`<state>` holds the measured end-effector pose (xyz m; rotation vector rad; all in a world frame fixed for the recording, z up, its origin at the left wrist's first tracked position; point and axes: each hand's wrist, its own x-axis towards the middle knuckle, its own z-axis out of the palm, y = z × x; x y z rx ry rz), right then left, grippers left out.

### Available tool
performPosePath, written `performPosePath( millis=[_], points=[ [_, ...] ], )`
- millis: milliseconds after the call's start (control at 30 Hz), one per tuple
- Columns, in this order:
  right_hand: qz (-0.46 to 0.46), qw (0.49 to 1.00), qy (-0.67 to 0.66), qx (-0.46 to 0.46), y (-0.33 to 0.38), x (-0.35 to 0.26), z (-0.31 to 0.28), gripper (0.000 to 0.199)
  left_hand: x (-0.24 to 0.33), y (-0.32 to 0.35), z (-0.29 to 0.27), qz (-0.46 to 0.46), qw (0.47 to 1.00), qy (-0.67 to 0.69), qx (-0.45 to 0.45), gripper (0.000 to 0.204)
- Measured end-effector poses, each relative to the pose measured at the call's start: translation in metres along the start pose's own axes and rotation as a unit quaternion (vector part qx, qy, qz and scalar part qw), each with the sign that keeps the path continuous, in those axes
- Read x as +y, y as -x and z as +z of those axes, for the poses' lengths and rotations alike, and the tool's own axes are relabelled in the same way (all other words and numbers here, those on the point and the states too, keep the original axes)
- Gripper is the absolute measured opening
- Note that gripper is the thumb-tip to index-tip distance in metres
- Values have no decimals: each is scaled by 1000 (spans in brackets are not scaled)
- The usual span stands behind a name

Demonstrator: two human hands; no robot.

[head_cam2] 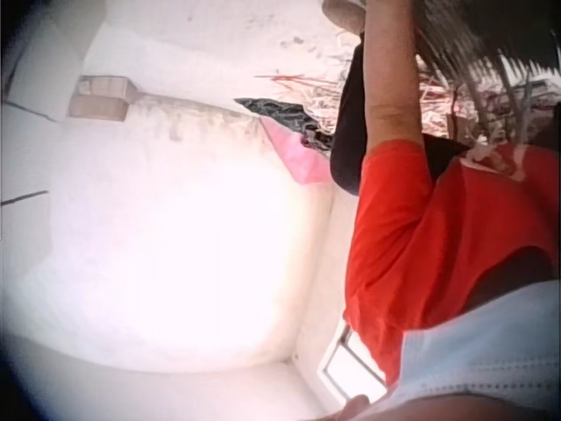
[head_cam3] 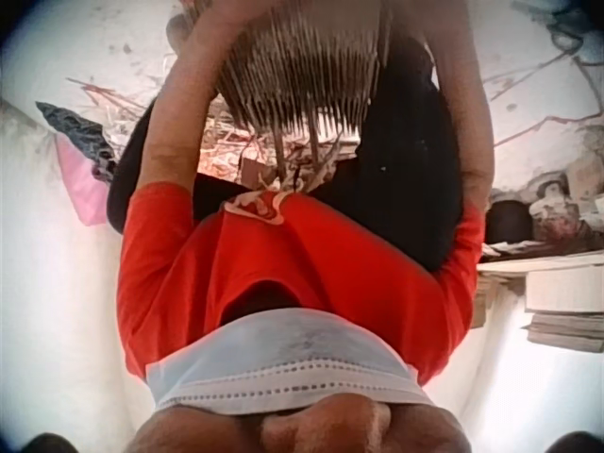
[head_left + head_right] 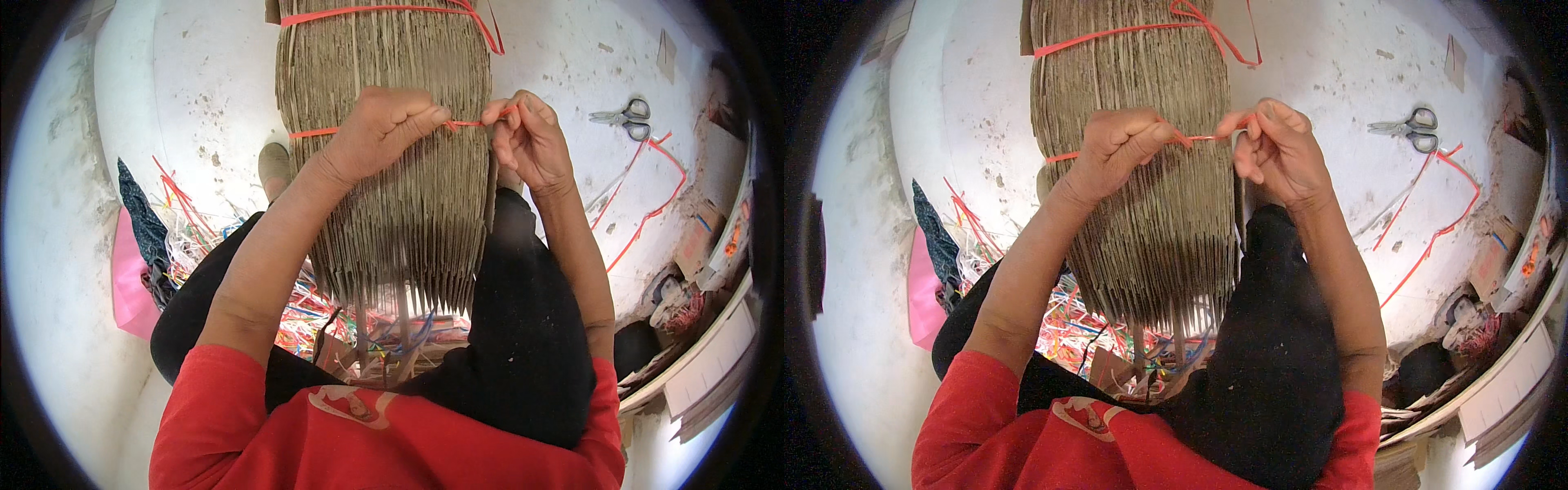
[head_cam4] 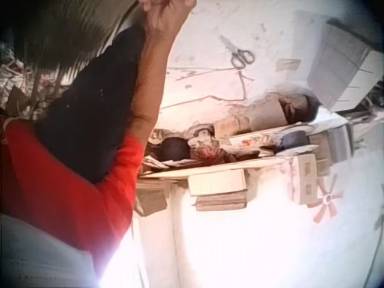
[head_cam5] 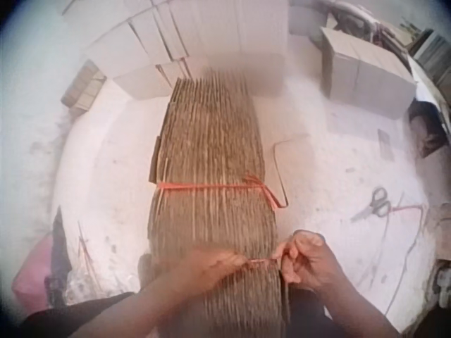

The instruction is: The person sits on the floor and bundles stacks of corrugated cardboard sheets using red and white plastic ties. They wrap the ties around the stacks, tie knots, and trim the excess with scissors. The person then moves the finished bundles aside and repeats the process with another stack.

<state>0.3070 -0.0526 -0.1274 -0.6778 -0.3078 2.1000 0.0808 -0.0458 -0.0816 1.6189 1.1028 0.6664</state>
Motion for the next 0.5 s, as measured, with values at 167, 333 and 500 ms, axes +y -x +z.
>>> performPosePath(
  millis=[167, 333, 500],
  points=[
    [53, 993, 95, 48, -5, -10, 13, 30, -2, -1, -2, -16, 1000, 2, -13, 33],
    [46, 981, 172, 78, -7, -7, 15, 31, 0, -2, -5, -29, 997, 73, -21, 35],
    [68, 973, 205, 81, -8, -10, 12, 32, 2, -2, -13, -80, 979, 186, -35, 29]
  ],
)
